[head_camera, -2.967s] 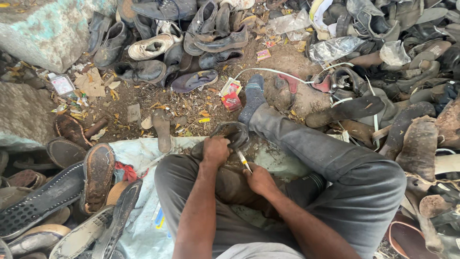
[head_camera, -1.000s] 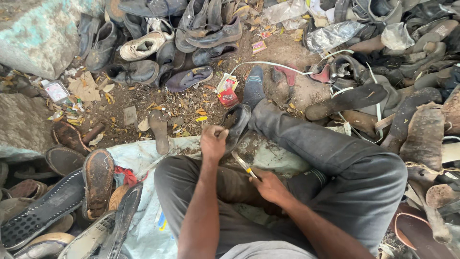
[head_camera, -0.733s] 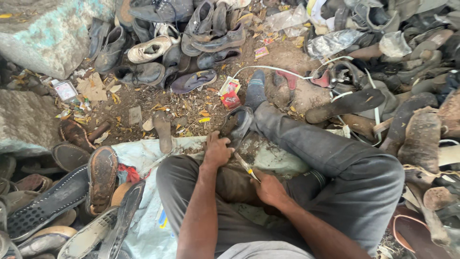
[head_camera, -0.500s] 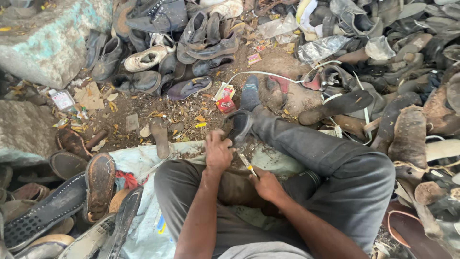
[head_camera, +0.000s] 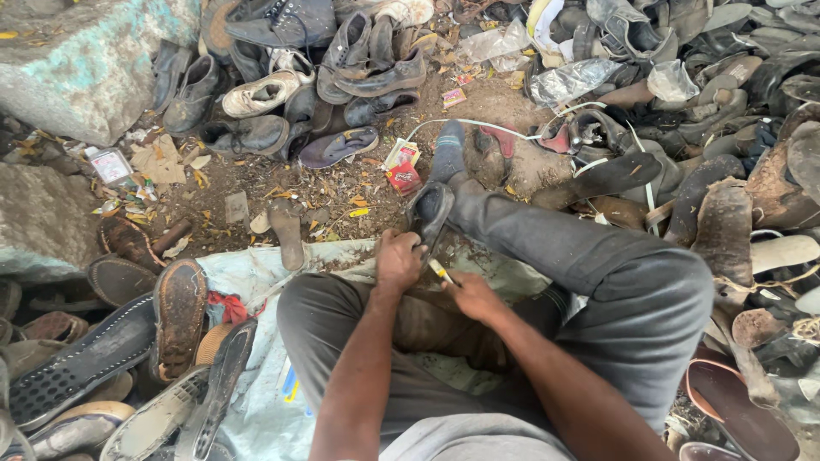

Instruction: The person uses a tool to scrape or pry material from several different shoes and boots while sitting on the ground.

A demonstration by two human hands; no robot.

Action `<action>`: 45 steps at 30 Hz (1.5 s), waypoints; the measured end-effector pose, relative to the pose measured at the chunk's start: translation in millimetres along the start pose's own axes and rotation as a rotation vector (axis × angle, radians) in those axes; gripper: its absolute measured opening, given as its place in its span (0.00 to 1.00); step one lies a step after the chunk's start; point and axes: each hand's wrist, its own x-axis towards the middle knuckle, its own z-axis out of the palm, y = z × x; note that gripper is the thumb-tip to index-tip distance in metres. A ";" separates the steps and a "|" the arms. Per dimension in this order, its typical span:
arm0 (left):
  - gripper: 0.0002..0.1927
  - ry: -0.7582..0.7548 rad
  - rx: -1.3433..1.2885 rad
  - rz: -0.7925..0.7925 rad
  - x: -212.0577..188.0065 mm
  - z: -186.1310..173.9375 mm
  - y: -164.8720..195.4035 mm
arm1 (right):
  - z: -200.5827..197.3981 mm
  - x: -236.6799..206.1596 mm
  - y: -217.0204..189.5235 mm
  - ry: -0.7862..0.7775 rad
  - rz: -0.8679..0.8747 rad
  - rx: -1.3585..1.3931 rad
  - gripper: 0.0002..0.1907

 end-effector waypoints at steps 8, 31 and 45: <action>0.07 0.102 -0.047 -0.202 17.8 39.5 27.4 | -13.3 42.1 9.6 0.050 0.021 -0.092 0.17; 0.15 -0.076 -0.790 -0.427 16.5 56.9 -16.0 | -15.3 -5.5 25.2 0.022 -0.004 0.014 0.19; 0.06 0.012 -1.361 -0.680 15.6 54.2 -8.9 | -6.3 -43.4 -14.9 -0.082 0.204 0.069 0.14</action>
